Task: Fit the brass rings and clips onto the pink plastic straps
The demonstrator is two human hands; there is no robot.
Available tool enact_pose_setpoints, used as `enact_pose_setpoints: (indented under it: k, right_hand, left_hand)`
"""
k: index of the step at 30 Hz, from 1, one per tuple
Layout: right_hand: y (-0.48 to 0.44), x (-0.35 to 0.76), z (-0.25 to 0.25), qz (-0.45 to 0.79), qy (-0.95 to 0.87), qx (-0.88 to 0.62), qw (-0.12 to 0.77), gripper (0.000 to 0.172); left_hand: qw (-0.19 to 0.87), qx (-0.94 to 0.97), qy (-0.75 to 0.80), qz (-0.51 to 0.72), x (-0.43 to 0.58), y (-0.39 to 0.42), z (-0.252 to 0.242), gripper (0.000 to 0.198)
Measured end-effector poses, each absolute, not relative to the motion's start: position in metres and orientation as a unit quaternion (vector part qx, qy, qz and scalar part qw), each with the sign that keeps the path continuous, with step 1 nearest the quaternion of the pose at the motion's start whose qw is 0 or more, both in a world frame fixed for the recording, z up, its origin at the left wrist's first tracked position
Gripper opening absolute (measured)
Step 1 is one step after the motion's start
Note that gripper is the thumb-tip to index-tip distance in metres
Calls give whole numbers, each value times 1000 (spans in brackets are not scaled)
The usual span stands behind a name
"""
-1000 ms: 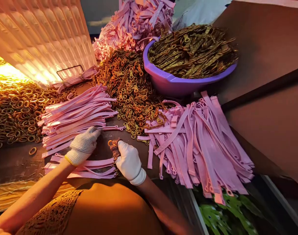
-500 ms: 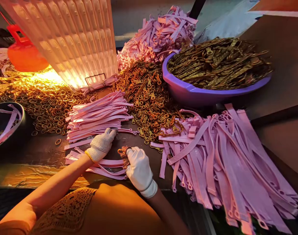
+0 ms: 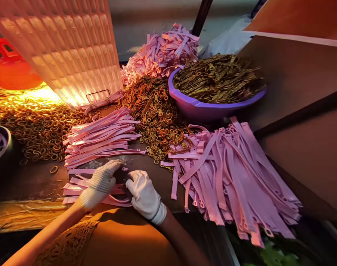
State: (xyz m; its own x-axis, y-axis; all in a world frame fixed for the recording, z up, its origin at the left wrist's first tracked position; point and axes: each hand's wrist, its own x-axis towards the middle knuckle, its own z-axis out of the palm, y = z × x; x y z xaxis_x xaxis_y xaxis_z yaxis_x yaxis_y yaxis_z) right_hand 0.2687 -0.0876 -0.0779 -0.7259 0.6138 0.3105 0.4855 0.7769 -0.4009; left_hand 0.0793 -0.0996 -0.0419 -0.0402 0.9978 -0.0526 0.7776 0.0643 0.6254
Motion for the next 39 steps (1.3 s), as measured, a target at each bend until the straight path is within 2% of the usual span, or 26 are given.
enact_pose_setpoints:
  k: [2, 4, 6, 9, 15, 20, 23, 26, 30, 33, 36, 39]
  right_hand:
    - [-92, 275, -68, 172, -886, -348, 252, 40]
    - [-96, 278, -58, 189, -876, -376, 238, 46]
    - [-98, 278, -53, 185, -871, -398, 220, 46]
    - [-95, 273, -53, 171, -863, -426, 209, 40]
    - [-86, 261, -50, 126, -887, -418, 151, 25]
    - [-89, 251, -50, 7, -904, -408, 129, 13]
    - [-89, 250, -53, -10, -900, -414, 134, 14]
    - [-86, 254, -49, 29, -895, -422, 140, 19]
    - [-79, 260, -35, 137, -912, -374, 97, 41]
    - [-77, 261, -32, 149, -913, -378, 43, 30]
    - [-78, 259, -39, 88, -934, -344, 24, 16]
    - [-80, 259, -46, 31, -955, -295, 29, 18]
  left_hand:
    - [415, 549, 630, 358, 81, -112, -42, 37]
    - [555, 427, 587, 407, 82, -119, -41, 24]
    - [625, 343, 564, 418, 85, -121, -37, 25]
    - [650, 305, 546, 431, 86, -120, -29, 24]
    - [615, 363, 578, 395, 79, -117, -36, 29]
    - [535, 497, 595, 334, 73, -118, -47, 15]
    - [453, 591, 597, 297, 73, -119, -50, 25]
    - [442, 584, 605, 311, 73, -120, -51, 34]
    - [456, 530, 622, 353, 71, -122, -49, 44]
    - [440, 536, 626, 358, 70, -124, -50, 47]
    - [426, 552, 624, 353, 70, -124, -56, 48]
    - [411, 585, 611, 341, 70, -122, -61, 50]
